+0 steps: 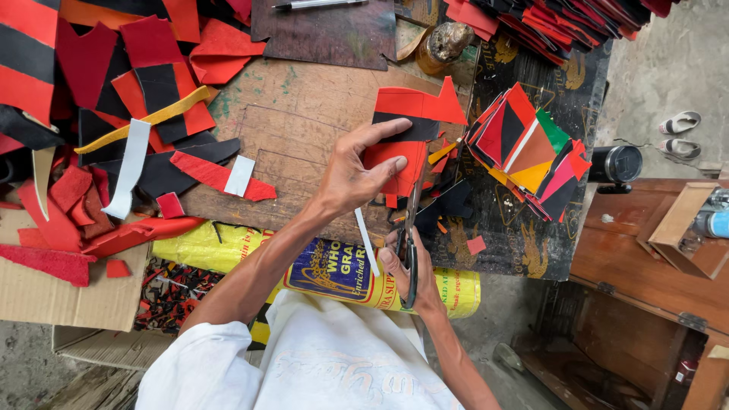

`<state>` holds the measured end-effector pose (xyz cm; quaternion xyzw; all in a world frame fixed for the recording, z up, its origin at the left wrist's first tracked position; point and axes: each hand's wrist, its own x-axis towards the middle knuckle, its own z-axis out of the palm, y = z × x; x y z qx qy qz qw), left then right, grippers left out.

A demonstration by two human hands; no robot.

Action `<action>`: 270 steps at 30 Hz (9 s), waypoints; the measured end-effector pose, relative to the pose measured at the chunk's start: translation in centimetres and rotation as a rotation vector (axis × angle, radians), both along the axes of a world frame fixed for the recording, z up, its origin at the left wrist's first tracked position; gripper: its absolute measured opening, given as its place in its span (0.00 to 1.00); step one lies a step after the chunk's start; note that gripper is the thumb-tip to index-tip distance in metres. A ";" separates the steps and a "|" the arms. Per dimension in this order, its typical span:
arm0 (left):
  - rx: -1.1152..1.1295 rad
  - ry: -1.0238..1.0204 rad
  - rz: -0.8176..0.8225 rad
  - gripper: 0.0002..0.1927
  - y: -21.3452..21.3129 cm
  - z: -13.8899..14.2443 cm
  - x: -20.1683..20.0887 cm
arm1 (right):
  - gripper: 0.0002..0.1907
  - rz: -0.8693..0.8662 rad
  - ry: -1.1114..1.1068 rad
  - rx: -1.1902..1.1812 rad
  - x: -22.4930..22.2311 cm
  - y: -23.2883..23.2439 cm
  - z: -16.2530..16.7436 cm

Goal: The person cuts colorful leather scraps into shapes with scissors, then uses a marker to trace around a dark template board on the workbench. They trim thin white strips, arrange the cut pieces, and set finished pieces onto a stack at the side of the table.

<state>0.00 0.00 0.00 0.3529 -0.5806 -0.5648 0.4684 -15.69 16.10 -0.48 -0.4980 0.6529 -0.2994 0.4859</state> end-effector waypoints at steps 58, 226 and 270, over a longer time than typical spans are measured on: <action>-0.046 -0.042 -0.054 0.29 1.9 1.4 -1.0 | 0.11 -0.135 -0.067 -0.015 -0.5 -0.1 -0.7; -0.154 -0.878 0.168 0.11 -9.5 -4.0 5.0 | 0.19 -0.185 0.873 -0.357 -10.5 3.5 -1.5; -0.043 -0.364 0.021 0.10 -6.4 -6.0 -6.5 | 0.43 0.029 0.742 -0.409 -4.0 -5.6 -3.9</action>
